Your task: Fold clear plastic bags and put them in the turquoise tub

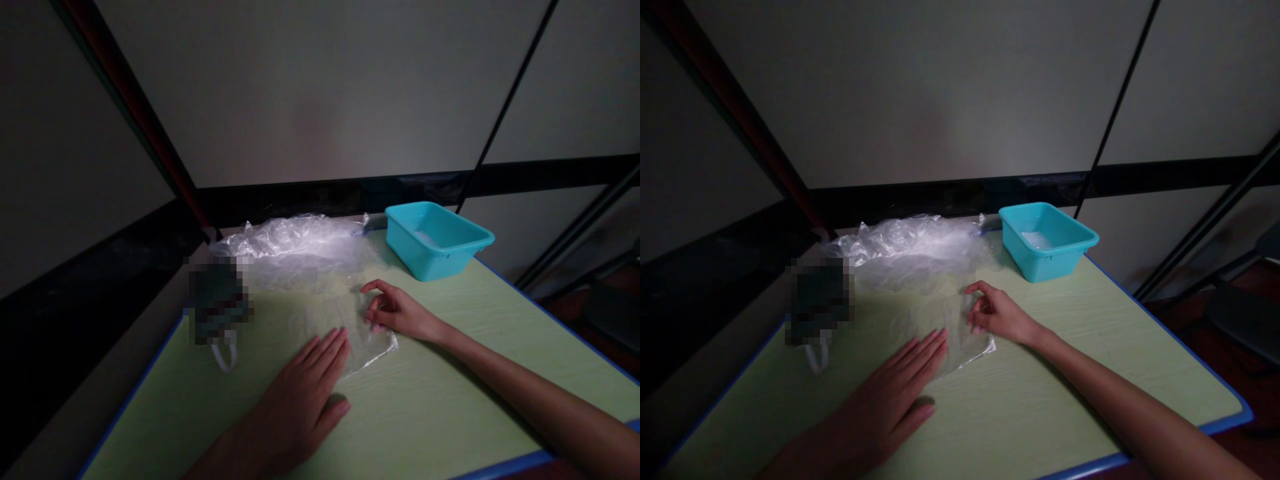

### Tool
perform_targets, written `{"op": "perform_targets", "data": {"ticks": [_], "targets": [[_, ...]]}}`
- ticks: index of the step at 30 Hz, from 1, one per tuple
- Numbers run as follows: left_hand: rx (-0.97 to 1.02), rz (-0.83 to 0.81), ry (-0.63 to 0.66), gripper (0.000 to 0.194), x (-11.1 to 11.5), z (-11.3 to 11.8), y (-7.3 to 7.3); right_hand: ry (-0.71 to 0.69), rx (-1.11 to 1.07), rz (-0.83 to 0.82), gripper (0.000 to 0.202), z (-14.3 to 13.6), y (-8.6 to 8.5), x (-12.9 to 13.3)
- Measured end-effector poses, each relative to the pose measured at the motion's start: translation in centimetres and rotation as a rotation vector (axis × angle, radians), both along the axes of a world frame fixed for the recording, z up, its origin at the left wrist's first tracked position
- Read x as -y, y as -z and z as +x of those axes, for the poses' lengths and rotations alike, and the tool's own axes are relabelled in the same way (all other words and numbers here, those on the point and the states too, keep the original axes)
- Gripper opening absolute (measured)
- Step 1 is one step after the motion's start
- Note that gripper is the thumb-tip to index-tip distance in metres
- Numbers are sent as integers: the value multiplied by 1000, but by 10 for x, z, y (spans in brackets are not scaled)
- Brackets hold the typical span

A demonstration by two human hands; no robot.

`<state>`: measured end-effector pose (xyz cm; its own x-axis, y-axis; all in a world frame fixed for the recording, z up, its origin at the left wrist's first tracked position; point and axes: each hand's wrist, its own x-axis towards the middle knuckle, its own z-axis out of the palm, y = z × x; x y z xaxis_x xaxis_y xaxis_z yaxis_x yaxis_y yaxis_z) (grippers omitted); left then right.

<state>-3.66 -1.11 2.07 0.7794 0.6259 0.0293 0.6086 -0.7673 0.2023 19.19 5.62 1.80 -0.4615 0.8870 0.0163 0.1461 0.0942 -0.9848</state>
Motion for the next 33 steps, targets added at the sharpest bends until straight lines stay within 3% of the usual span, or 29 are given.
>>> {"op": "perform_targets", "data": {"ticks": [14,20,26,33], "targets": [[-23,-38,0,58,0,2,-4,10,11,16,34,0,0,1],[7,6,-27,62,2,1,0,8,14,47,35,0,-1,2],[77,98,-119,59,0,-7,5,81,19,111,27,-2,-7,4],[67,95,-233,45,-10,-19,10,68,110,191,24,-3,-4,4]]}}
